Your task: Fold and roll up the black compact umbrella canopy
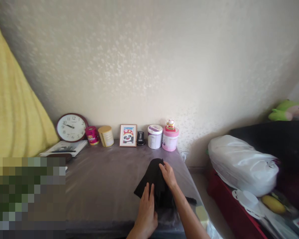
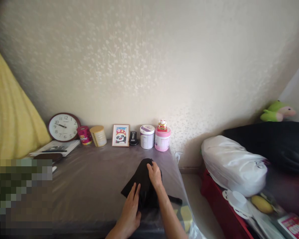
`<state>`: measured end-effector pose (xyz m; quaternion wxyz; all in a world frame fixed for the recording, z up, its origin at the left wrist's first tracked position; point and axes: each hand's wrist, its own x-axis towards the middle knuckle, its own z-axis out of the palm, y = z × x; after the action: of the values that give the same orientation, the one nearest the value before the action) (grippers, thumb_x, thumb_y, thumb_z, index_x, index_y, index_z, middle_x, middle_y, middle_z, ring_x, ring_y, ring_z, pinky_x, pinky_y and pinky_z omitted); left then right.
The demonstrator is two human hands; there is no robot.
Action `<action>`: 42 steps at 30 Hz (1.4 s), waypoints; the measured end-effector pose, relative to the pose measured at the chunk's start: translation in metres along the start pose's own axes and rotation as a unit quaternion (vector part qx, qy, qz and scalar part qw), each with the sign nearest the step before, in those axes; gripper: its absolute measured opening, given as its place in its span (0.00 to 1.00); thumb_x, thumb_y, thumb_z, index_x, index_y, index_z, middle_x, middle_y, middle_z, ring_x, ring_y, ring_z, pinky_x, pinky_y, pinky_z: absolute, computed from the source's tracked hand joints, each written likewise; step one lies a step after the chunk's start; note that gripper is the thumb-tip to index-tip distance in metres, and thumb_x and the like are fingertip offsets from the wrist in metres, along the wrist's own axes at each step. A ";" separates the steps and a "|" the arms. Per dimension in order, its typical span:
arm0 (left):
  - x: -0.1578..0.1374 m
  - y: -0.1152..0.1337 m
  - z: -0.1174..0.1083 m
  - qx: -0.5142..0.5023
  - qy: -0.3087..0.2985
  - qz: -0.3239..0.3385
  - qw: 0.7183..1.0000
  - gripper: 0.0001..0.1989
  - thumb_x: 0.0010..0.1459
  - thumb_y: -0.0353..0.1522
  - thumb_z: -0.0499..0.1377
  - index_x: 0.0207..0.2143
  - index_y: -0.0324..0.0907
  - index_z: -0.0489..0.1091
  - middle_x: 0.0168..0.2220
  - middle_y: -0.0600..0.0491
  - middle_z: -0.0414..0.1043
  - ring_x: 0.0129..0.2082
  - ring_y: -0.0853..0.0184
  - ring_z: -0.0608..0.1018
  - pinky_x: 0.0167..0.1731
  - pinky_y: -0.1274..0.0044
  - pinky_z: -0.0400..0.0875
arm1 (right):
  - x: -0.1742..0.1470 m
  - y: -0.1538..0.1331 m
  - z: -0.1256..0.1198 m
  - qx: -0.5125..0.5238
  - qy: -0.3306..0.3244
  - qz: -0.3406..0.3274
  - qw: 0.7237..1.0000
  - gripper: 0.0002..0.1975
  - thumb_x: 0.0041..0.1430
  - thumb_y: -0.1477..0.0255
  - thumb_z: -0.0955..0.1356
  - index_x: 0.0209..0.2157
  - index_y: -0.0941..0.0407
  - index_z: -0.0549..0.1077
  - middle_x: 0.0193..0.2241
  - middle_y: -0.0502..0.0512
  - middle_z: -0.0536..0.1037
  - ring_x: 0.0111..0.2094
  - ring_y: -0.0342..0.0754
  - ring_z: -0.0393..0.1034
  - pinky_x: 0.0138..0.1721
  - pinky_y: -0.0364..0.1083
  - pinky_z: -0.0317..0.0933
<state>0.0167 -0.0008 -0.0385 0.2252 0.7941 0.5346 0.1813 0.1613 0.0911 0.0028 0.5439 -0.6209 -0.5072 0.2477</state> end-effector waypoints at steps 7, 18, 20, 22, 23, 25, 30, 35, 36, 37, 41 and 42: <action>-0.001 0.004 -0.009 0.025 -0.013 0.001 1.000 0.36 0.37 0.19 0.52 0.54 0.27 0.56 0.64 0.39 0.35 0.64 0.58 0.42 0.62 0.72 0.43 | 0.001 -0.005 0.024 -0.133 -0.014 0.028 0.991 0.19 0.55 0.66 0.62 0.44 0.61 0.70 0.26 0.54 0.77 0.29 0.49 0.72 0.31 0.43 0.61; 0.003 -0.014 0.006 0.007 0.031 0.013 0.999 0.38 0.39 0.20 0.50 0.58 0.28 0.50 0.62 0.38 0.47 0.63 0.58 0.50 0.60 0.68 0.49 | 0.002 -0.013 0.040 -0.261 -0.098 0.043 0.959 0.19 0.58 0.71 0.61 0.49 0.65 0.64 0.31 0.62 0.78 0.38 0.52 0.74 0.35 0.43 0.59; 0.002 -0.019 0.011 0.001 0.045 0.016 0.999 0.38 0.42 0.21 0.50 0.59 0.28 0.46 0.61 0.38 0.50 0.62 0.58 0.54 0.60 0.68 0.51 | 0.001 -0.015 0.040 -0.270 -0.111 0.044 0.955 0.18 0.59 0.71 0.61 0.49 0.65 0.64 0.29 0.61 0.78 0.36 0.51 0.74 0.33 0.42 0.59; 0.000 -0.025 0.016 -0.011 0.071 0.022 0.997 0.38 0.44 0.22 0.49 0.60 0.29 0.43 0.60 0.38 0.52 0.61 0.58 0.56 0.59 0.68 0.54 | 0.000 -0.017 0.040 -0.274 -0.123 0.043 0.953 0.17 0.59 0.72 0.61 0.48 0.64 0.64 0.26 0.58 0.78 0.32 0.49 0.75 0.31 0.41 0.59; -0.002 -0.027 0.017 -0.015 0.088 0.026 0.996 0.38 0.45 0.23 0.49 0.60 0.30 0.42 0.60 0.38 0.52 0.60 0.58 0.57 0.58 0.68 0.55 | 0.000 -0.017 0.040 -0.274 -0.127 0.043 0.952 0.16 0.59 0.72 0.61 0.48 0.64 0.64 0.24 0.57 0.78 0.30 0.48 0.75 0.30 0.41 0.58; -0.007 -0.029 0.017 -0.011 0.130 0.031 0.991 0.38 0.47 0.23 0.48 0.61 0.30 0.37 0.60 0.38 0.51 0.60 0.58 0.57 0.57 0.67 0.57 | -0.001 -0.018 0.040 -0.268 -0.139 0.038 0.952 0.16 0.59 0.71 0.60 0.48 0.63 0.64 0.22 0.53 0.78 0.26 0.46 0.74 0.28 0.40 0.58; -0.018 -0.019 0.003 0.069 0.206 0.071 0.973 0.37 0.51 0.25 0.48 0.62 0.40 0.37 0.64 0.43 0.41 0.63 0.56 0.50 0.57 0.60 0.55 | -0.005 -0.019 0.038 -0.228 -0.187 0.005 0.956 0.14 0.60 0.71 0.58 0.45 0.59 0.65 0.22 0.48 0.78 0.18 0.39 0.69 0.26 0.37 0.57; -0.012 -0.002 -0.004 0.113 0.141 0.162 0.970 0.36 0.48 0.26 0.50 0.61 0.40 0.46 0.64 0.47 0.43 0.63 0.56 0.50 0.58 0.61 0.53 | -0.009 -0.025 0.037 -0.239 -0.220 -0.020 0.946 0.11 0.59 0.72 0.59 0.35 0.55 0.71 0.25 0.46 0.79 0.18 0.37 0.68 0.24 0.36 0.56; -0.010 0.000 -0.004 0.114 0.119 0.149 0.975 0.37 0.47 0.26 0.50 0.61 0.39 0.46 0.64 0.47 0.43 0.63 0.55 0.49 0.59 0.61 0.52 | -0.010 -0.027 0.037 -0.244 -0.221 -0.027 0.944 0.11 0.58 0.73 0.59 0.34 0.54 0.72 0.25 0.46 0.80 0.19 0.38 0.69 0.24 0.37 0.56; -0.008 0.002 -0.004 0.113 0.097 0.130 0.980 0.38 0.46 0.26 0.50 0.61 0.38 0.45 0.64 0.47 0.43 0.63 0.55 0.48 0.59 0.61 0.50 | -0.011 -0.027 0.037 -0.249 -0.218 -0.036 0.943 0.11 0.58 0.73 0.59 0.34 0.54 0.73 0.25 0.46 0.80 0.21 0.38 0.70 0.25 0.37 0.56; -0.003 0.002 -0.004 0.110 0.021 0.056 0.992 0.41 0.42 0.24 0.50 0.62 0.35 0.43 0.65 0.46 0.39 0.64 0.55 0.44 0.61 0.62 0.45 | -0.017 -0.027 0.030 -0.217 -0.222 -0.092 0.946 0.12 0.58 0.73 0.60 0.35 0.52 0.74 0.26 0.46 0.80 0.28 0.41 0.72 0.31 0.38 0.59; -0.003 0.001 -0.004 0.109 0.008 0.051 0.993 0.42 0.41 0.24 0.50 0.62 0.35 0.42 0.65 0.46 0.38 0.64 0.55 0.43 0.61 0.63 0.45 | -0.019 -0.026 0.027 -0.199 -0.225 -0.111 0.947 0.13 0.59 0.72 0.59 0.36 0.52 0.75 0.27 0.46 0.80 0.29 0.42 0.72 0.32 0.38 0.59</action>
<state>0.0148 -0.0034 -0.0349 0.1239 0.8385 0.5120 0.1395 0.1219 0.0822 0.0145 0.3050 -0.5844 -0.7213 0.2126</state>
